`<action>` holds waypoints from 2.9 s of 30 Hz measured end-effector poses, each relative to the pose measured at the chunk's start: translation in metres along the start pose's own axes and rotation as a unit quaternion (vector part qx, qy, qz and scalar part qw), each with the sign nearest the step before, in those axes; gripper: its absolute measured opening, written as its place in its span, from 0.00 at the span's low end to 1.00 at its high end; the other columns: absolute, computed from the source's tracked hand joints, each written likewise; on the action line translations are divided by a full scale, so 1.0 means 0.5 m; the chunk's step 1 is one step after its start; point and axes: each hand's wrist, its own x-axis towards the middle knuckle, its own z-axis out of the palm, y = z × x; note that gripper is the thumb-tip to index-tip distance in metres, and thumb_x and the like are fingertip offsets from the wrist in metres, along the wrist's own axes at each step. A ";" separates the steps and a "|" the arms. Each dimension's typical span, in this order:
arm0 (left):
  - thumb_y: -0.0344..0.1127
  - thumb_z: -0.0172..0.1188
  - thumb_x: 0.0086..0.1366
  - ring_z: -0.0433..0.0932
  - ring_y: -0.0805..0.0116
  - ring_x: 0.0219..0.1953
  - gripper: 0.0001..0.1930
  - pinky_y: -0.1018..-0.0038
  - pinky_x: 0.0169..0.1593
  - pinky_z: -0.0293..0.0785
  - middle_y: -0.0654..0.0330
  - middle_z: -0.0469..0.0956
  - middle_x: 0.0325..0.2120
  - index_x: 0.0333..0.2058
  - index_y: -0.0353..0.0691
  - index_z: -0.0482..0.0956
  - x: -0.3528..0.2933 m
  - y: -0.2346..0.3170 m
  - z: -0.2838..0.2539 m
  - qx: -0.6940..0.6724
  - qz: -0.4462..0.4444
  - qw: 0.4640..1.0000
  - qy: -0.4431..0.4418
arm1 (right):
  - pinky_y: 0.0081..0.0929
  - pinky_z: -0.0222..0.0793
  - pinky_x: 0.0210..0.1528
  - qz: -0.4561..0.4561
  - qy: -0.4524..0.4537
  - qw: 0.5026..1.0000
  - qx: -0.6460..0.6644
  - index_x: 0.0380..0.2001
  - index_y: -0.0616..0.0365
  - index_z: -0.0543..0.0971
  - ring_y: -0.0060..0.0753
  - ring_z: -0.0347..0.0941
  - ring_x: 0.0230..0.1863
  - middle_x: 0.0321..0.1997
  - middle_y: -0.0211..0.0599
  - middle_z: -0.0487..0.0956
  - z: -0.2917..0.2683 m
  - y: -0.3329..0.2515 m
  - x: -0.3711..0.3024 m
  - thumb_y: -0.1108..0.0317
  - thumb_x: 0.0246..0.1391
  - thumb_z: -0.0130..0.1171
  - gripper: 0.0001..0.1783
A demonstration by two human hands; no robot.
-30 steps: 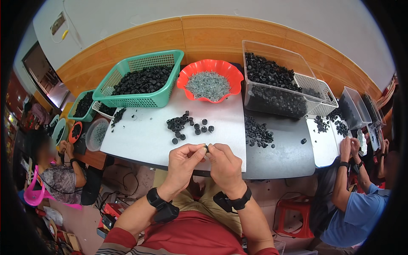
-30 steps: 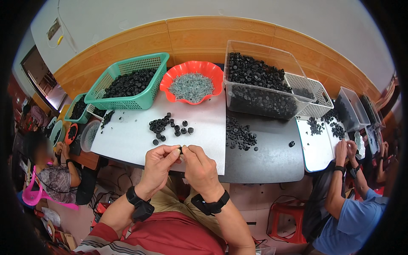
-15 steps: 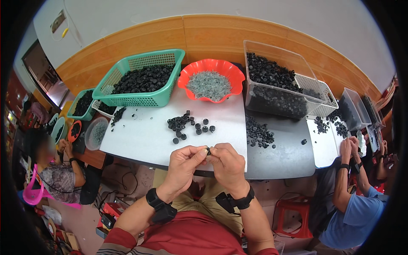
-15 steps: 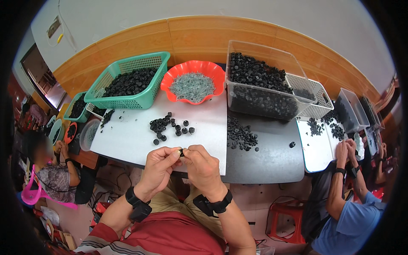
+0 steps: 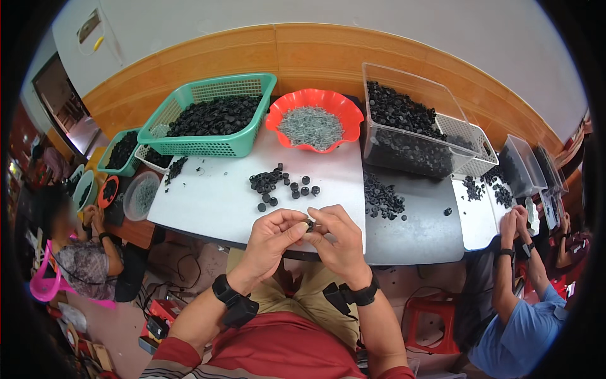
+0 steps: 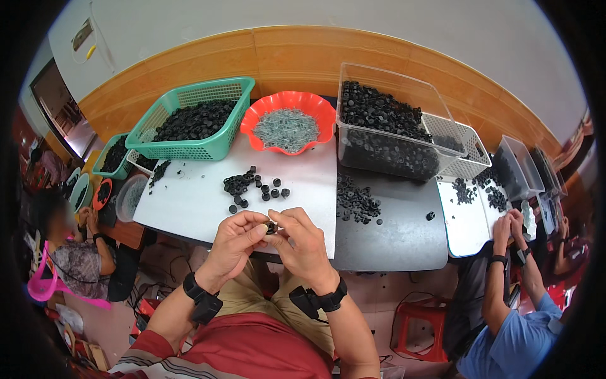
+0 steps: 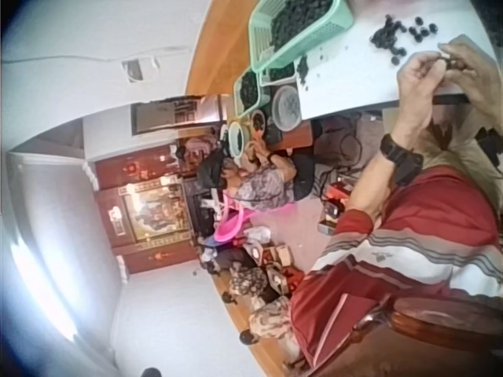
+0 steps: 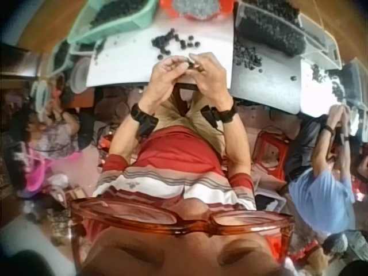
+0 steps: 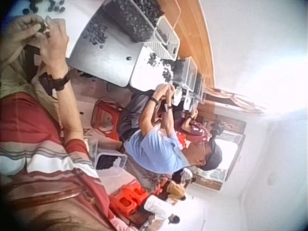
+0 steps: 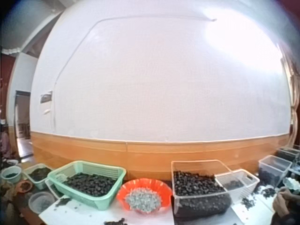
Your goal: Manually assemble or sort small black plastic/rubber components into containers at a workstation.
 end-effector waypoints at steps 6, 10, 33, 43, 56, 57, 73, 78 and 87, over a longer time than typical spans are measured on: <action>0.28 0.64 0.69 0.80 0.77 0.39 0.12 0.78 0.43 0.77 0.60 0.82 0.40 0.48 0.36 0.74 0.001 0.007 0.003 -0.006 -0.020 1.000 -0.005 | 0.26 0.74 0.30 0.011 -0.039 0.999 0.007 0.45 0.58 0.84 0.30 0.76 0.28 0.39 0.37 0.78 -0.007 0.001 -0.001 0.80 0.46 0.72 0.20; 0.29 0.64 0.69 0.81 0.76 0.40 0.12 0.78 0.44 0.78 0.59 0.83 0.40 0.48 0.37 0.73 -0.002 0.004 0.002 -0.001 -0.022 1.000 -0.017 | 0.26 0.73 0.29 0.017 -0.043 0.999 -0.003 0.42 0.58 0.84 0.30 0.76 0.28 0.37 0.37 0.78 -0.010 0.003 -0.005 0.80 0.45 0.72 0.18; 0.31 0.59 0.73 0.81 0.77 0.43 0.09 0.78 0.47 0.79 0.60 0.82 0.43 0.49 0.37 0.74 0.002 -0.004 -0.022 0.009 -0.037 0.997 -0.069 | 0.24 0.71 0.25 -0.001 -0.005 1.000 0.012 0.41 0.58 0.84 0.27 0.75 0.25 0.34 0.35 0.79 -0.001 0.013 -0.013 0.79 0.44 0.72 0.18; 0.31 0.59 0.73 0.81 0.77 0.41 0.09 0.78 0.46 0.78 0.61 0.82 0.42 0.49 0.37 0.74 0.005 -0.009 -0.025 -0.011 -0.032 0.998 -0.059 | 0.20 0.69 0.25 0.036 -0.022 0.999 0.012 0.40 0.58 0.85 0.20 0.74 0.25 0.34 0.34 0.78 -0.005 0.001 -0.003 0.79 0.45 0.73 0.16; 0.29 0.59 0.72 0.81 0.74 0.42 0.09 0.75 0.47 0.80 0.59 0.81 0.42 0.48 0.37 0.74 0.004 -0.004 -0.019 -0.004 -0.063 0.997 -0.032 | 0.24 0.74 0.28 0.062 -0.032 0.998 0.008 0.40 0.60 0.84 0.30 0.78 0.26 0.34 0.37 0.80 -0.008 -0.009 0.001 0.77 0.44 0.72 0.17; 0.29 0.59 0.72 0.81 0.74 0.42 0.09 0.75 0.47 0.80 0.59 0.81 0.43 0.48 0.36 0.74 0.004 -0.003 -0.019 -0.007 -0.066 0.997 -0.029 | 0.24 0.74 0.28 0.068 -0.030 0.997 0.017 0.41 0.60 0.84 0.30 0.78 0.26 0.34 0.36 0.80 -0.007 -0.009 0.003 0.78 0.44 0.72 0.17; 0.32 0.60 0.72 0.81 0.76 0.43 0.11 0.77 0.49 0.81 0.60 0.81 0.43 0.49 0.33 0.74 0.005 -0.005 -0.016 -0.001 -0.059 0.998 -0.028 | 0.23 0.74 0.29 0.064 -0.047 0.997 0.014 0.40 0.60 0.84 0.28 0.78 0.27 0.35 0.35 0.80 -0.011 -0.004 0.007 0.78 0.45 0.72 0.16; 0.31 0.60 0.73 0.81 0.78 0.41 0.10 0.78 0.48 0.81 0.60 0.81 0.42 0.49 0.34 0.74 0.005 -0.005 -0.018 -0.017 -0.061 0.998 -0.029 | 0.21 0.74 0.28 0.064 -0.053 0.996 0.034 0.43 0.60 0.84 0.25 0.78 0.27 0.37 0.35 0.79 -0.010 -0.002 0.006 0.76 0.48 0.72 0.17; 0.31 0.60 0.73 0.81 0.78 0.41 0.10 0.77 0.46 0.81 0.61 0.81 0.40 0.48 0.35 0.74 0.005 -0.002 -0.009 -0.029 -0.066 0.997 -0.032 | 0.20 0.72 0.26 0.038 -0.050 0.998 0.029 0.45 0.59 0.83 0.22 0.75 0.25 0.37 0.35 0.79 -0.011 -0.004 0.005 0.76 0.48 0.71 0.18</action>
